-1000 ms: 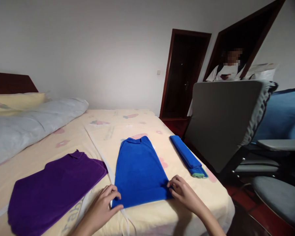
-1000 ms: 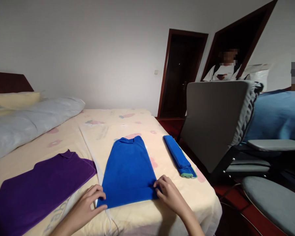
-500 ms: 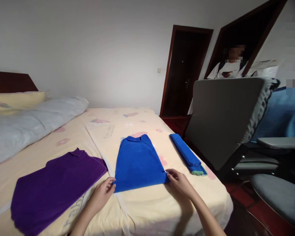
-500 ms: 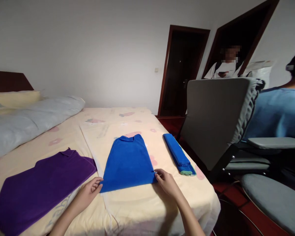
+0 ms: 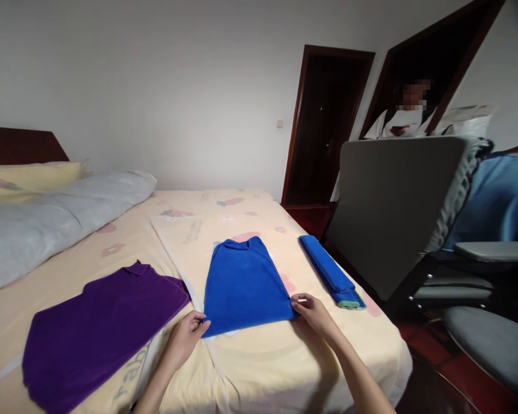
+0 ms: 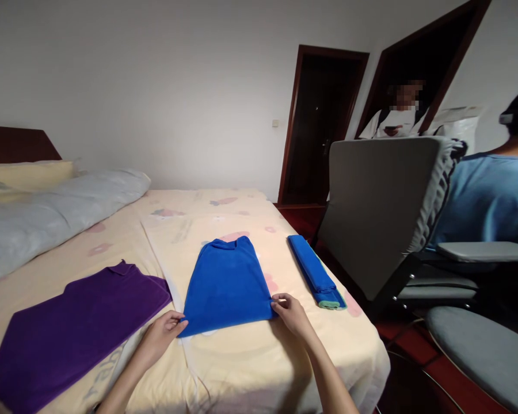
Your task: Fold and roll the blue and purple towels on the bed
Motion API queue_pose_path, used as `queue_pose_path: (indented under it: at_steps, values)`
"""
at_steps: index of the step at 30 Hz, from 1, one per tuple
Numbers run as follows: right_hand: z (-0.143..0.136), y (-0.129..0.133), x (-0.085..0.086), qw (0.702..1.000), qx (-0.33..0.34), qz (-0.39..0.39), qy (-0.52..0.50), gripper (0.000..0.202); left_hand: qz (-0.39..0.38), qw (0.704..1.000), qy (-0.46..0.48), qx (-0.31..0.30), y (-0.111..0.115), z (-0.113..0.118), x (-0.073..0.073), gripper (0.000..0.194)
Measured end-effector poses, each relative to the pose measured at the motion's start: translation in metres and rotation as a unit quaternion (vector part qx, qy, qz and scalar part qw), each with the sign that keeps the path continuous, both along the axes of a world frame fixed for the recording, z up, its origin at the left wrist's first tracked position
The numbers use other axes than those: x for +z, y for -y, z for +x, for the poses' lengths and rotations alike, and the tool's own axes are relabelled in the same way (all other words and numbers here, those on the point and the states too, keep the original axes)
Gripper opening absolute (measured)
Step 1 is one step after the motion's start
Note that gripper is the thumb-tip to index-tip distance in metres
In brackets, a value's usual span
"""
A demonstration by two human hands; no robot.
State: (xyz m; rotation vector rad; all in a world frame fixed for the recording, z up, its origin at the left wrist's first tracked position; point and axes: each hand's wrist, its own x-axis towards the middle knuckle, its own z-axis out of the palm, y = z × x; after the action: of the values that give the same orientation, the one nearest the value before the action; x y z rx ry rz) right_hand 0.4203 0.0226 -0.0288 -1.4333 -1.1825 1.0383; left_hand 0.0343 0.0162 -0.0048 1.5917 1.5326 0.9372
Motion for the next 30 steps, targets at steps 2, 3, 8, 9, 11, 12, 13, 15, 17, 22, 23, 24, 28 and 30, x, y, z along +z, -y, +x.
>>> queue_pose_path:
  at_steps: [2,3,8,9,11,12,13,15,17,22,23,24,28,30]
  values:
    - [-0.001,0.000,0.001,1.000,0.000,0.012,-0.022,0.038,0.013,1.000,0.009,-0.014,0.002,0.000,0.000,0.043]
    - [-0.001,0.001,0.002,0.999,-0.001,0.018,-0.031,0.038,0.017,1.000,0.013,-0.020,0.002,0.000,0.001,0.042]
    - [-0.002,0.006,0.008,0.999,0.000,0.007,-0.042,0.039,0.028,0.998,0.035,-0.041,0.000,-0.001,0.001,0.039]
    - [-0.002,0.007,0.010,0.999,0.001,0.006,-0.041,0.039,0.032,0.998,0.040,-0.040,0.000,-0.001,0.001,0.040]
    - [-0.003,0.009,0.013,0.999,-0.001,0.015,-0.038,0.038,0.042,0.997,0.049,-0.032,0.000,0.001,0.003,0.042]
    - [-0.003,0.010,0.015,0.999,-0.002,0.023,-0.034,0.037,0.047,0.997,0.057,-0.029,0.000,0.002,0.004,0.042]
    - [-0.003,0.012,0.017,0.999,-0.004,0.032,-0.029,0.036,0.048,0.996,0.067,-0.029,0.002,0.003,0.007,0.043]
    - [-0.001,0.016,0.022,0.999,-0.004,0.048,-0.011,0.032,0.025,0.995,0.096,-0.032,0.006,0.004,0.013,0.043]
    - [0.002,0.023,0.027,0.998,0.002,0.059,0.010,0.028,-0.022,0.991,0.122,-0.049,0.013,0.003,0.021,0.042]
    - [0.012,0.042,0.029,0.997,0.052,0.031,0.049,0.024,-0.089,0.986,0.101,-0.100,0.028,-0.003,0.027,0.038]
    - [0.014,0.044,0.026,0.996,0.062,0.019,0.062,0.023,-0.092,0.987,0.085,-0.103,0.030,-0.004,0.024,0.037]
    - [0.014,0.046,0.022,0.994,0.072,0.010,0.079,0.022,-0.090,0.988,0.067,-0.105,0.031,-0.005,0.020,0.036]
    - [0.013,0.048,0.013,0.984,0.088,-0.005,0.157,0.019,-0.029,0.994,-0.044,-0.095,0.033,-0.003,0.009,0.021]
    - [0.011,0.049,0.017,0.975,0.078,0.010,0.208,0.016,0.004,0.991,-0.104,-0.089,0.035,-0.002,0.013,0.013]
